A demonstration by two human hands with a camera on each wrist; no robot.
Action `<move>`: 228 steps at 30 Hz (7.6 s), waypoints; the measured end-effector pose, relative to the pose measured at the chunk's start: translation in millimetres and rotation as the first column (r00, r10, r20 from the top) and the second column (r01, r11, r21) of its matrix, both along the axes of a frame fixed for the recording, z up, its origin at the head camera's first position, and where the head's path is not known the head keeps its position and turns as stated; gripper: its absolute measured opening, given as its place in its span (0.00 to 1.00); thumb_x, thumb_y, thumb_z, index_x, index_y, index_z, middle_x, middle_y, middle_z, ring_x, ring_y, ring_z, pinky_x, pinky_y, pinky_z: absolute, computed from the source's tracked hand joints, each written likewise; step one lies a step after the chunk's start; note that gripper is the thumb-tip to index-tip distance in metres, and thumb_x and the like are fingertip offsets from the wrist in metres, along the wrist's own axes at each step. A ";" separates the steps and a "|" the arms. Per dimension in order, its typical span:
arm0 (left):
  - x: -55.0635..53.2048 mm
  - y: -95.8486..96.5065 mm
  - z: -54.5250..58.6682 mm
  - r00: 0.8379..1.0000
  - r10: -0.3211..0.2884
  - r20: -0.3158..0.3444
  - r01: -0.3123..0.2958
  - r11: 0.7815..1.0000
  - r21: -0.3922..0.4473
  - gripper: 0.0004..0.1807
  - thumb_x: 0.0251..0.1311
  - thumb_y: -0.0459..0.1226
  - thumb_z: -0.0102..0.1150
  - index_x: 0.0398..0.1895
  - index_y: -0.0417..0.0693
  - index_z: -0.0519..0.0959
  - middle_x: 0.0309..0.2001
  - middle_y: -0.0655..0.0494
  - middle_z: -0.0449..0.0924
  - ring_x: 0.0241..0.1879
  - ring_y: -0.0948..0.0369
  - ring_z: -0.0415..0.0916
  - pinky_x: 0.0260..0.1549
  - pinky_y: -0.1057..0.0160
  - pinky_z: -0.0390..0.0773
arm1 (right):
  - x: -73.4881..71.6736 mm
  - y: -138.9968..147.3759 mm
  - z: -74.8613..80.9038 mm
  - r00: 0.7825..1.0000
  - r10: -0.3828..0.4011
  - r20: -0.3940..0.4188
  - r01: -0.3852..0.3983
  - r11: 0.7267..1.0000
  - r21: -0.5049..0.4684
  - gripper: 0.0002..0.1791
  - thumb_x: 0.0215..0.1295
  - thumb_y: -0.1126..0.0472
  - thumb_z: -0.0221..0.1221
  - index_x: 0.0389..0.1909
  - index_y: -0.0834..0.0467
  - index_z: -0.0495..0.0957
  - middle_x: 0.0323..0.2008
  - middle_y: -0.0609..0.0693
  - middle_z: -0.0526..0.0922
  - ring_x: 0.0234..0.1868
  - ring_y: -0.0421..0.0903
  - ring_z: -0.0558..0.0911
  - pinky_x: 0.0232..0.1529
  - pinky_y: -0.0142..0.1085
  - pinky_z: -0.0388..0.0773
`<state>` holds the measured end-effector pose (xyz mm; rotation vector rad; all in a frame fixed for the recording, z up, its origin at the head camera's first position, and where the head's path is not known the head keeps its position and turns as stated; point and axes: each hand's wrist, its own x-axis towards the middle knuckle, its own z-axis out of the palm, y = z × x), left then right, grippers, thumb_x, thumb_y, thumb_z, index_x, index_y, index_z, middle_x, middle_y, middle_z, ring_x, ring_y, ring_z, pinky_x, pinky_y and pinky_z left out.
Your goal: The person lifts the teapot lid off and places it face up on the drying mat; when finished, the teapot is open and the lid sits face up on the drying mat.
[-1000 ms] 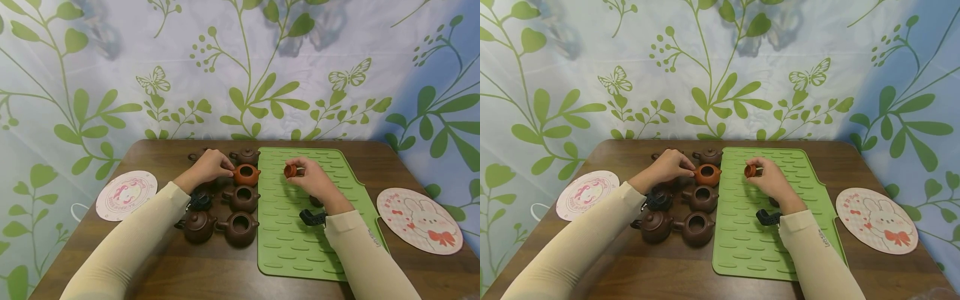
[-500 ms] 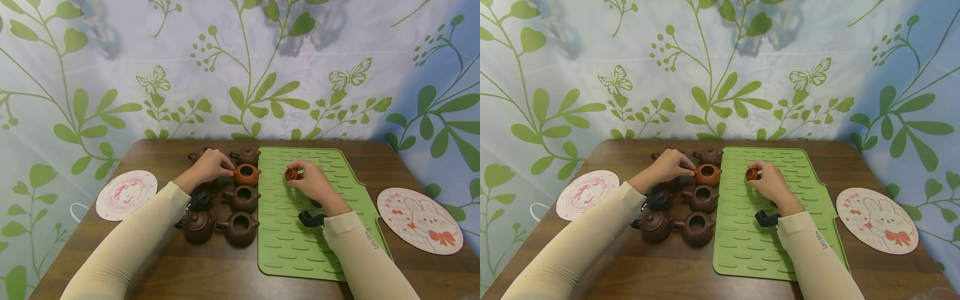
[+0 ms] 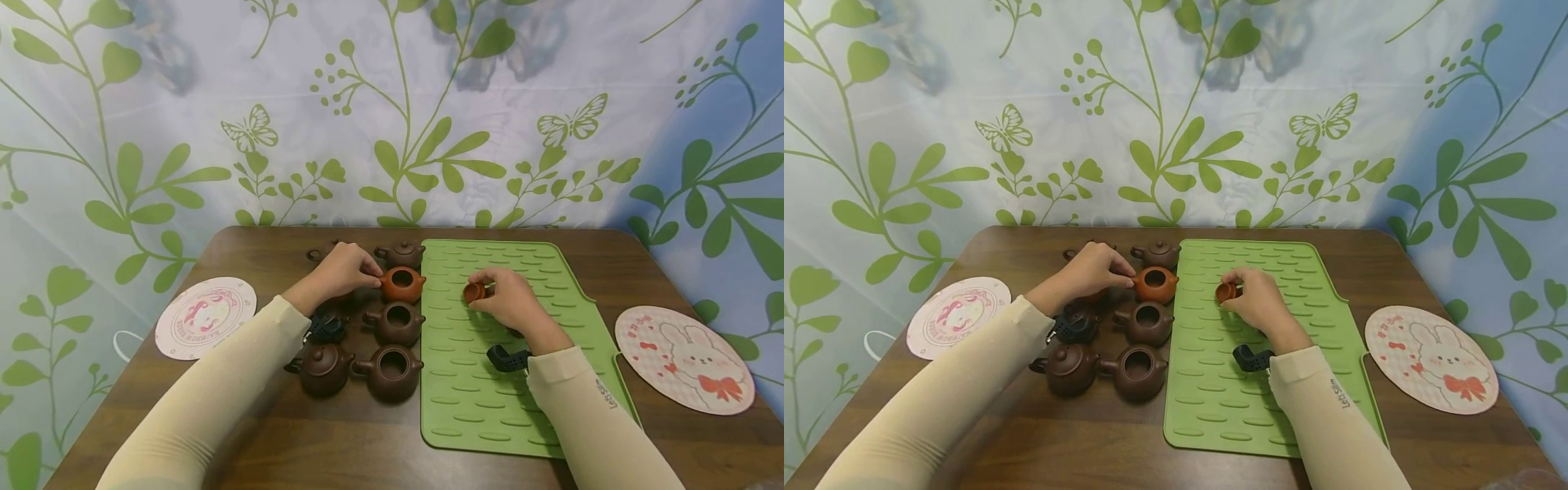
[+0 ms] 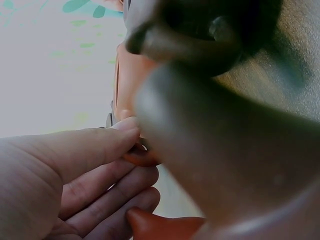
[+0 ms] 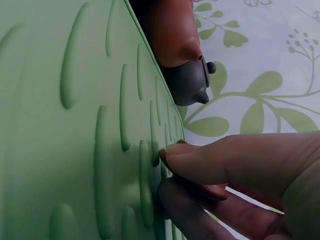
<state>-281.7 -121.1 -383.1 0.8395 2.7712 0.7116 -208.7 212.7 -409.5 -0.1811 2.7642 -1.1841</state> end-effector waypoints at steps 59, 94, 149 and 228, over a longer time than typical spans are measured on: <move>2.6 0.6 0.2 1.000 0.002 -0.003 -0.002 1.000 0.020 0.08 0.63 0.38 0.77 0.44 0.47 0.93 0.40 0.58 0.90 0.44 0.58 0.86 0.48 0.55 0.83 | 8.6 -1.0 20.0 0.997 0.026 -0.075 -0.014 0.986 0.167 0.26 0.71 0.62 0.70 0.65 0.68 0.78 0.60 0.67 0.80 0.58 0.65 0.81 0.50 0.55 0.82; -36.2 16.1 39.8 1.000 0.014 -0.023 -0.015 0.999 -0.033 0.12 0.66 0.39 0.74 0.48 0.43 0.90 0.44 0.52 0.88 0.46 0.54 0.83 0.48 0.54 0.81 | -43.9 -49.0 41.8 0.945 0.232 -0.231 -0.153 0.936 0.316 0.21 0.73 0.61 0.69 0.61 0.67 0.81 0.59 0.63 0.82 0.60 0.61 0.81 0.56 0.53 0.79; -65.1 24.8 4.4 0.998 0.042 -0.046 -0.047 0.994 -0.097 0.08 0.69 0.35 0.71 0.48 0.44 0.92 0.45 0.51 0.89 0.49 0.52 0.84 0.52 0.53 0.81 | -92.5 -111.6 18.8 0.941 0.090 -0.327 -0.023 0.979 0.203 0.12 0.77 0.57 0.65 0.52 0.60 0.89 0.48 0.54 0.88 0.49 0.54 0.84 0.47 0.46 0.81; -58.6 26.2 3.0 0.997 0.073 -0.039 -0.077 0.993 -0.091 0.09 0.71 0.35 0.68 0.49 0.43 0.91 0.48 0.50 0.88 0.49 0.52 0.84 0.50 0.54 0.82 | 3.5 119.7 18.1 0.995 -0.002 0.099 -0.007 0.996 0.091 0.27 0.65 0.60 0.74 0.58 0.69 0.76 0.59 0.71 0.76 0.57 0.68 0.76 0.54 0.63 0.73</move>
